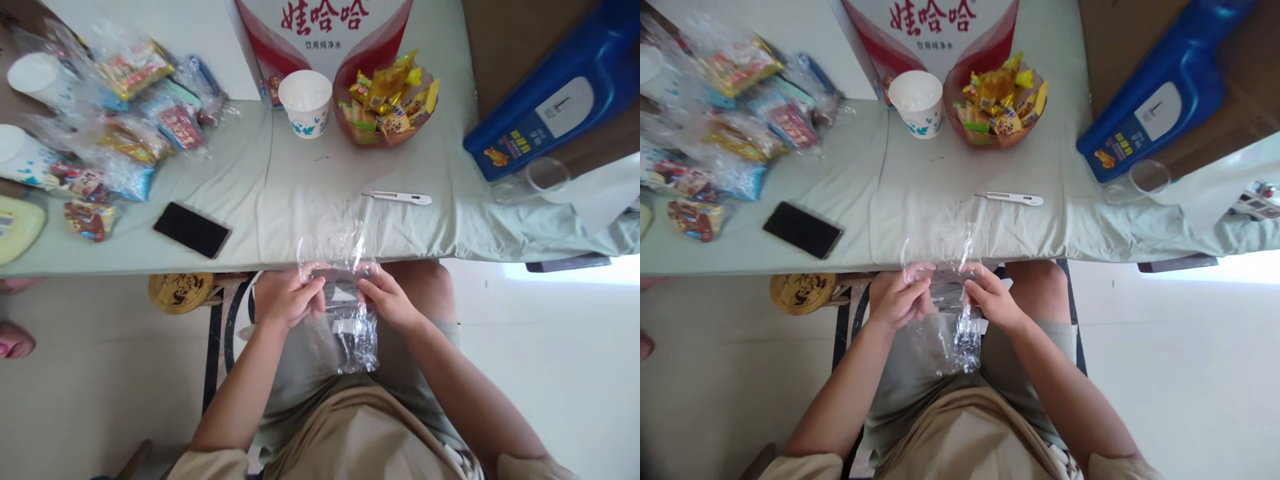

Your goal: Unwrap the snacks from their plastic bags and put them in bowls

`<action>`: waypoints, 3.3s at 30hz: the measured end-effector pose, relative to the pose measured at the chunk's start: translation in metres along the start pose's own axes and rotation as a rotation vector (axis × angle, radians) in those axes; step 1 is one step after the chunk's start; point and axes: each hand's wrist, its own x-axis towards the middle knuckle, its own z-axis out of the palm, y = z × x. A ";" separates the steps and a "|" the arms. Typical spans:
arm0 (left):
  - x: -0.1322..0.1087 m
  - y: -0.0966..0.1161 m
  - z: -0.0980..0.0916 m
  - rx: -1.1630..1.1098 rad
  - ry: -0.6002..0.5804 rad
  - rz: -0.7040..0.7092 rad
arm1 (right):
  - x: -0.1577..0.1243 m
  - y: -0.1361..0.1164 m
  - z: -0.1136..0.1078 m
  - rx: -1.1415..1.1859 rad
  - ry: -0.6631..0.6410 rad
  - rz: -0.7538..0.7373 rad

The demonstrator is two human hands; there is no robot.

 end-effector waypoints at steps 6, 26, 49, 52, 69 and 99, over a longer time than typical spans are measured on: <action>-0.005 0.000 -0.002 -0.121 -0.144 0.097 | -0.016 0.011 -0.004 0.160 -0.047 -0.064; 0.028 0.036 0.010 0.408 -0.010 0.451 | -0.018 -0.072 -0.027 -0.746 -0.085 -0.511; 0.115 0.140 -0.015 0.314 -0.121 0.198 | 0.114 -0.089 -0.028 -0.011 0.295 -0.332; 0.113 0.148 -0.028 0.138 -0.152 0.268 | 0.114 -0.093 -0.021 0.065 0.308 -0.377; 0.120 0.125 -0.012 0.519 0.008 0.591 | 0.126 -0.080 0.000 -0.377 0.424 -0.584; 0.101 0.147 -0.080 0.720 0.078 0.413 | 0.365 -0.245 0.091 -1.661 0.287 -0.180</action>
